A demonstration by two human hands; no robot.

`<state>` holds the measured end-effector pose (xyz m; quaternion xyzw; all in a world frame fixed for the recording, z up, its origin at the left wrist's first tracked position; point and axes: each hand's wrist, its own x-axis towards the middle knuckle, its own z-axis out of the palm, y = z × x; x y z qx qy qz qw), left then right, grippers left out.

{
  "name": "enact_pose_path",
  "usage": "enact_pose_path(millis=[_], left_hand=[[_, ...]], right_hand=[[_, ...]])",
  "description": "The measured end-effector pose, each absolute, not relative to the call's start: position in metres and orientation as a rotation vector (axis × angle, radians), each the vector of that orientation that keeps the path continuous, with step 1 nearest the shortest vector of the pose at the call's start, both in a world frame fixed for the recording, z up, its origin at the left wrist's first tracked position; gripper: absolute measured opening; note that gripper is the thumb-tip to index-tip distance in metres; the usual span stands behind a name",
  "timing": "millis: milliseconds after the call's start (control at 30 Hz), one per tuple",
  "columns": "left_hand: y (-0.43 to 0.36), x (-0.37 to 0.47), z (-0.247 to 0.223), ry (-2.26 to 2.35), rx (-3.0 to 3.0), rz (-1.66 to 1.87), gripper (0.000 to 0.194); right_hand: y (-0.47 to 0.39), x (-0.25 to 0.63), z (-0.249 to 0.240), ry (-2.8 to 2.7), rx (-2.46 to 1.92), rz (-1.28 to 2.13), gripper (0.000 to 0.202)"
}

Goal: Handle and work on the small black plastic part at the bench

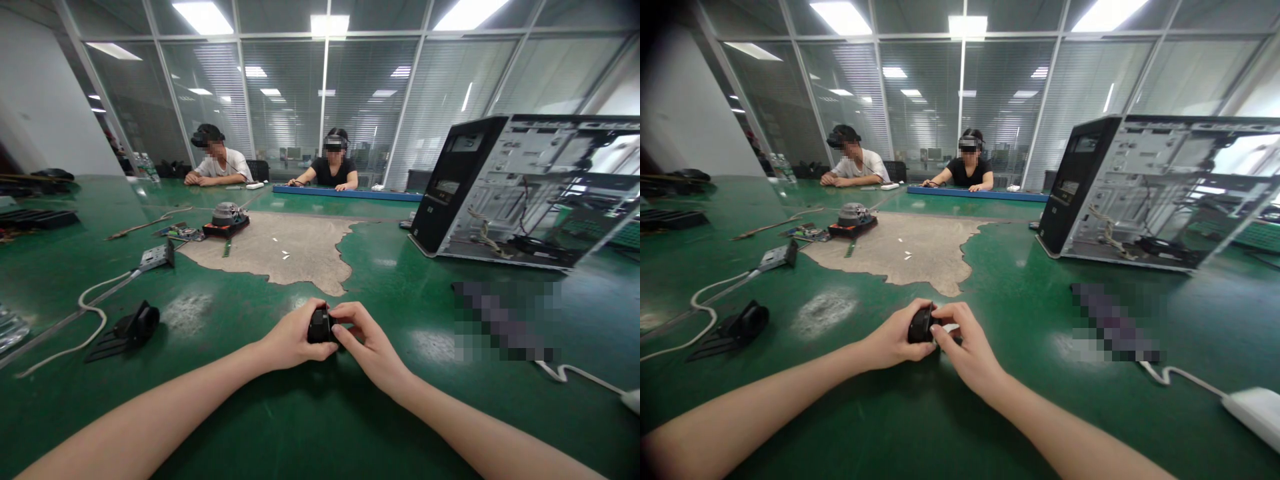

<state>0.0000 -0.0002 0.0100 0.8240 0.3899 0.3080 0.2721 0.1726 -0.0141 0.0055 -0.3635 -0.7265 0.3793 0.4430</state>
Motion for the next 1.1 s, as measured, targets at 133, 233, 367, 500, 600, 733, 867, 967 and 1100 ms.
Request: enact_pose_path(millis=[133,233,367,500,600,733,867,967,1100], left_hand=[[0.0001,-0.0002,0.0098,1.056,2.215,0.823,0.047],[0.0001,-0.0004,0.0103,1.044,2.209,0.845,0.047],[-0.0008,0.0000,0.0113,1.050,2.206,0.842,0.046],[-0.0013,0.0005,0.0117,1.071,2.208,0.827,0.049],[-0.0013,0.0002,0.0123,1.071,2.209,0.819,0.048],[-0.0016,0.0000,0.0126,1.052,2.210,0.829,0.046],[-0.0018,0.0002,0.0125,1.051,2.221,0.826,0.048],[-0.0014,0.0001,0.0123,1.064,2.231,0.815,0.050],[-0.0006,0.0000,0.0118,1.073,2.220,0.810,0.050]], right_hand=[[-0.0110,0.1712,0.0042,-1.786,-0.960,1.042,0.025],[-0.0111,0.1717,0.0054,-1.799,-0.979,1.108,0.029],[-0.0135,0.1728,0.0078,-1.774,-0.903,1.110,0.024],[-0.0139,0.1715,0.0084,-1.731,-0.892,1.098,0.015],[-0.0135,0.1702,0.0094,-1.724,-0.913,1.122,0.018],[-0.0148,0.1709,0.0113,-1.753,-0.938,1.130,0.027],[-0.0157,0.1725,0.0102,-1.773,-0.908,1.045,0.020],[-0.0145,0.1718,0.0091,-1.766,-0.903,1.006,0.014],[-0.0134,0.1697,0.0106,-1.738,-0.946,1.090,0.020]])
